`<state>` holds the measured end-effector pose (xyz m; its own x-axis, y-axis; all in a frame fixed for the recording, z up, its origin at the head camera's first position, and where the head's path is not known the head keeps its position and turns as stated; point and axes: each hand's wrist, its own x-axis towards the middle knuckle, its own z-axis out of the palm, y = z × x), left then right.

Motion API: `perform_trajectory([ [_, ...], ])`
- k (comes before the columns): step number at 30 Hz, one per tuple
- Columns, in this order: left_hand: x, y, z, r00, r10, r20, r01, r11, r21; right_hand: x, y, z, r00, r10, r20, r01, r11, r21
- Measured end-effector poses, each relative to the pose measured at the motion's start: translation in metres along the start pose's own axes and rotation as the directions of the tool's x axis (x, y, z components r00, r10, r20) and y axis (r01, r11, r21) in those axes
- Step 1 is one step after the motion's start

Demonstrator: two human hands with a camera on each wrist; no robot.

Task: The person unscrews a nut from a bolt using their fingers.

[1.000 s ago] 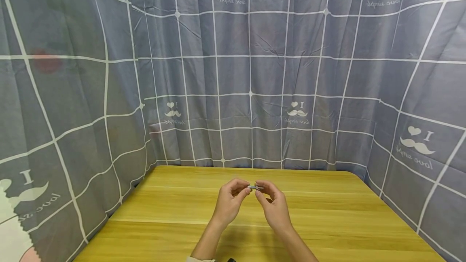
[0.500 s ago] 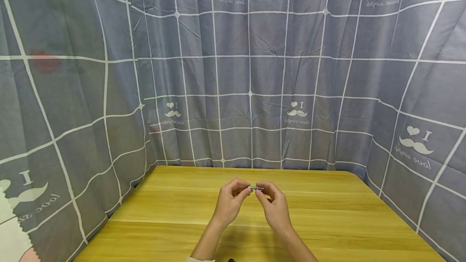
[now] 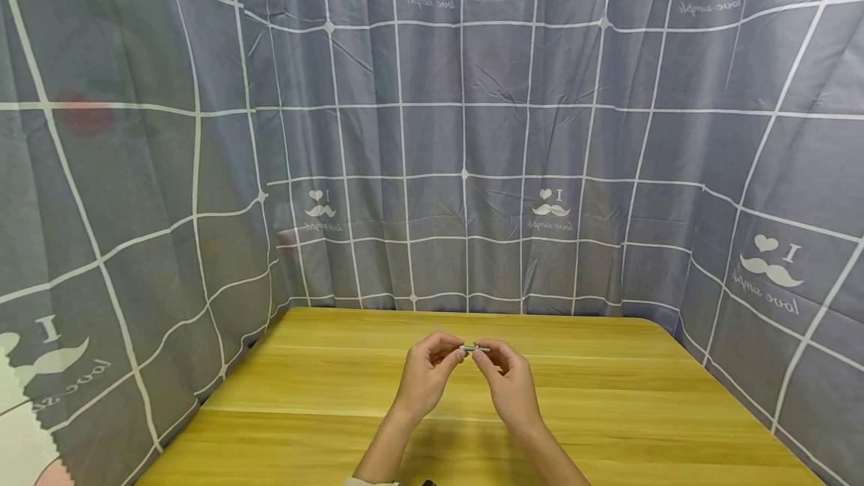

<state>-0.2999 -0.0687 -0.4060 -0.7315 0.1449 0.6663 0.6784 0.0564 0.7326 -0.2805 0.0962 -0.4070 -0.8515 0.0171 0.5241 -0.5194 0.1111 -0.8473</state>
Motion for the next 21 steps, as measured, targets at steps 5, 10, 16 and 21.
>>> perform_trajectory([
  [5,-0.0001,0.0009,-0.0004,1.000,0.004,-0.008,-0.004,1.000,0.009,0.0000,0.0002,-0.0002,1.000,-0.021,0.023,0.021,1.000,0.023],
  [10,0.0007,0.0004,0.0003,1.000,0.005,-0.001,-0.005,1.000,0.008,0.0001,-0.0007,-0.0006,1.000,-0.005,0.006,0.005,1.000,0.003],
  [16,0.0003,-0.0005,0.0002,1.000,-0.006,-0.002,0.006,1.000,0.003,0.0007,0.0019,-0.0013,1.000,-0.007,-0.022,0.006,0.999,-0.037],
  [21,0.0005,-0.0009,-0.0002,1.000,-0.007,-0.006,0.007,1.000,0.005,0.0005,-0.0001,-0.0015,1.000,-0.019,0.011,0.019,1.000,0.011],
])
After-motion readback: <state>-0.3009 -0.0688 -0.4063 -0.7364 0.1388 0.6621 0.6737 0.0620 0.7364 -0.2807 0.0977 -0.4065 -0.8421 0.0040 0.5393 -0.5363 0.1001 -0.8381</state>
